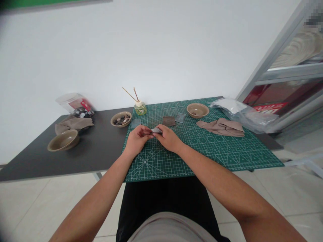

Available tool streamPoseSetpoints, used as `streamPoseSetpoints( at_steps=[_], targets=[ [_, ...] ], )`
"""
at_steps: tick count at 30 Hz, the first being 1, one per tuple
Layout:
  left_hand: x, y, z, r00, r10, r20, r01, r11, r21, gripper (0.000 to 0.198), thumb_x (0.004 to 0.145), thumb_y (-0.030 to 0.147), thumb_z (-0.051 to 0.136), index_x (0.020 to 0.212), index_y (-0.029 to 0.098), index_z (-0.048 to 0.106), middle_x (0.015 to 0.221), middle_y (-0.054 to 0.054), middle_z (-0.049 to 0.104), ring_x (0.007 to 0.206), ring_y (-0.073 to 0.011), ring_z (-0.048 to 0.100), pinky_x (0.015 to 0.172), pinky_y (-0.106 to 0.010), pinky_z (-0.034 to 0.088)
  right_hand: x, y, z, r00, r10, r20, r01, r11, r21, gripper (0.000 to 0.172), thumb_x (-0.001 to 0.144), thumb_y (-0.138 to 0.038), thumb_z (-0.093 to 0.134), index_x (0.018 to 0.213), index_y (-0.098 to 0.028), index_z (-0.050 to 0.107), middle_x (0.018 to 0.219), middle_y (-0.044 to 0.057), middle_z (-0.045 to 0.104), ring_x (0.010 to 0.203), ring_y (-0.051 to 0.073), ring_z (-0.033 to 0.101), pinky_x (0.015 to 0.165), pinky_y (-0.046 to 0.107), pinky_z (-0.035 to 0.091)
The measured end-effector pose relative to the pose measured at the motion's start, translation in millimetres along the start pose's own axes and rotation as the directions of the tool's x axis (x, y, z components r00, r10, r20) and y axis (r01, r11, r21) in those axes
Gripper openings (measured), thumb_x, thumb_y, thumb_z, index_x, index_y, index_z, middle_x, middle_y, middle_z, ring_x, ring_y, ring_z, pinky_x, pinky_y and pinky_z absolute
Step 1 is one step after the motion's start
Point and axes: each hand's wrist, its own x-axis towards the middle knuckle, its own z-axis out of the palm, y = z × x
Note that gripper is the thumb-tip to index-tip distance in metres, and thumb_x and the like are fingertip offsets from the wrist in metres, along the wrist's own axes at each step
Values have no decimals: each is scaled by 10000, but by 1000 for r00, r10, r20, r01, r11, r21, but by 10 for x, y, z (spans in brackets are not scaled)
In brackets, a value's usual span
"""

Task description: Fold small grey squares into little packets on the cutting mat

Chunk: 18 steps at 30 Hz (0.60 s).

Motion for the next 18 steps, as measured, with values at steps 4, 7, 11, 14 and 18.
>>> streamPoseSetpoints(
  at_steps=[4, 7, 11, 14, 18],
  targets=[
    [-2, 3, 1, 1000, 8, -5, -8, 1000, 9, 236, 641, 142, 754, 813, 196, 602, 759, 31, 672, 746, -140, 645, 725, -282, 492, 0, 3, 4, 1000, -31, 4, 31, 1000, 1, 70, 895, -248, 531, 945, -201, 541, 896, 28, 594, 834, 178, 554, 772, 302, 412],
    [-3, 18, 5, 1000, -8, -2, 8, 1000, 4, 237, 634, 140, 747, 807, 195, 596, 753, 32, 671, 743, -141, 647, 728, -284, 495, -2, -1, -3, 1000, -22, 20, 22, 1000, 2, 60, 887, -252, 539, 922, -202, 538, 873, 22, 588, 814, 176, 548, 761, 300, 411],
    [-4, 24, 5, 1000, -12, 2, 12, 1000, 3, 226, 637, 154, 749, 805, 195, 604, 751, 28, 671, 744, -142, 650, 725, -282, 498, -2, 1, -5, 1000, 0, 2, 0, 1000, 6, 78, 883, -279, 554, 903, -207, 533, 834, 9, 582, 779, 173, 542, 738, 299, 409],
    [-6, 13, 3, 1000, -5, -5, 5, 1000, 5, 232, 642, 165, 758, 815, 195, 607, 765, 23, 678, 751, -145, 654, 730, -286, 501, 1, 8, 8, 1000, -11, -12, 11, 1000, 8, 72, 891, -270, 533, 926, -206, 533, 874, 23, 591, 808, 180, 547, 759, 308, 416],
    [-7, 7, 3, 1000, -4, -7, 4, 1000, 6, 231, 643, 162, 752, 816, 194, 603, 772, 19, 682, 758, -150, 659, 741, -296, 508, 3, 7, 11, 1000, -13, 15, 13, 1000, 10, 64, 884, -252, 518, 931, -209, 525, 879, 26, 584, 816, 182, 543, 764, 312, 418]
  ],
)
